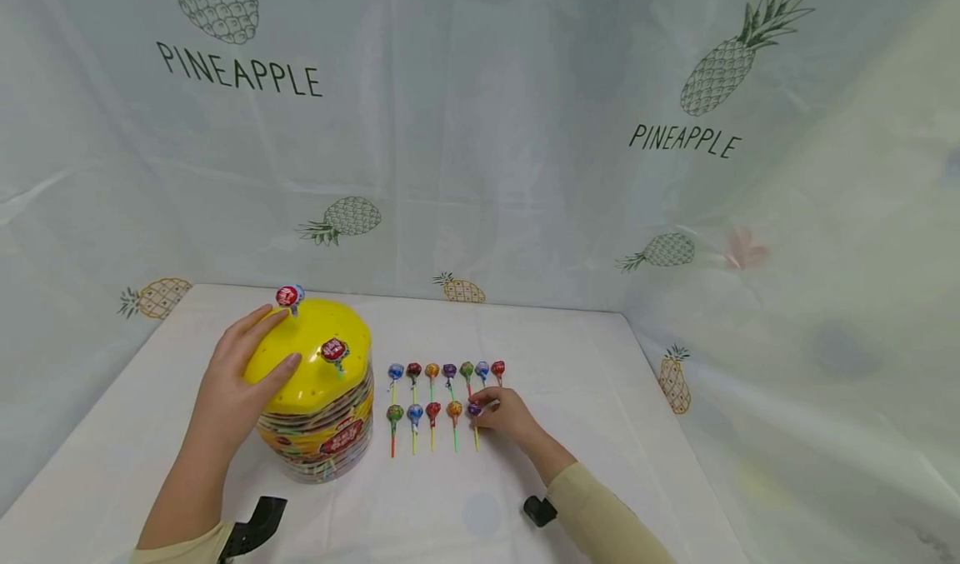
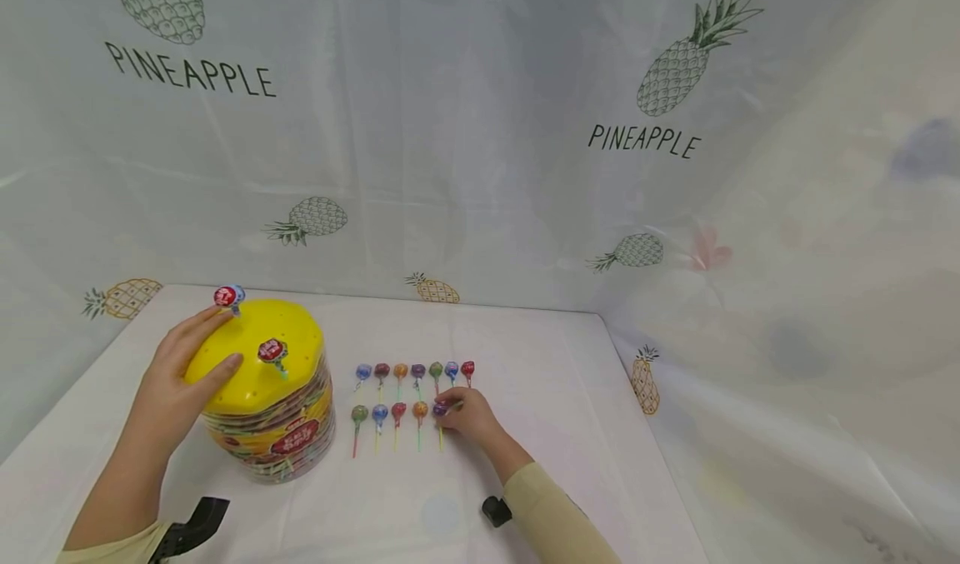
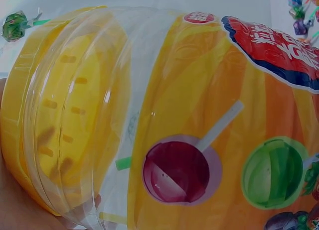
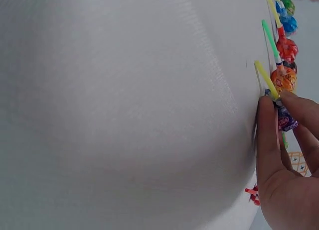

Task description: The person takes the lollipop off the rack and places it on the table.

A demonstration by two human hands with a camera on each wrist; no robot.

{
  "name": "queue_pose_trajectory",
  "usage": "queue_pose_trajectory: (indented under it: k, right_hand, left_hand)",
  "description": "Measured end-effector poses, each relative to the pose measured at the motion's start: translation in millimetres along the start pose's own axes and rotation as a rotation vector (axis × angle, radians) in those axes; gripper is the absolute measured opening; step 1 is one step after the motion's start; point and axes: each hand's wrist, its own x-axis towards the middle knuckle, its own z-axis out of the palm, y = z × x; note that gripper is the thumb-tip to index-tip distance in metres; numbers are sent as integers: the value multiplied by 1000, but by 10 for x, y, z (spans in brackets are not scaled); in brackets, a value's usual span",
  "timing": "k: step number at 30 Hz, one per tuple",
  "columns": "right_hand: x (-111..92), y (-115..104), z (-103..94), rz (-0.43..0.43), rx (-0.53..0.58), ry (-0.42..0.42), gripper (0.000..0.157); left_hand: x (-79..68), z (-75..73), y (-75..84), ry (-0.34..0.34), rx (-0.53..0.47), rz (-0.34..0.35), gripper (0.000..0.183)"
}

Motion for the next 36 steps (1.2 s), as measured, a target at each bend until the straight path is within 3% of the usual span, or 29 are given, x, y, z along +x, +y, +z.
queue_pose_trajectory:
  k: [20, 36]
  right_hand:
    - [-18, -49, 27, 7, -64, 23, 31]
    - [3, -23, 39, -16, -16, 52, 27]
  left_hand:
    - [6, 6, -5, -3, 4, -2, 59]
    - [-1, 10, 5, 2, 9, -12, 59]
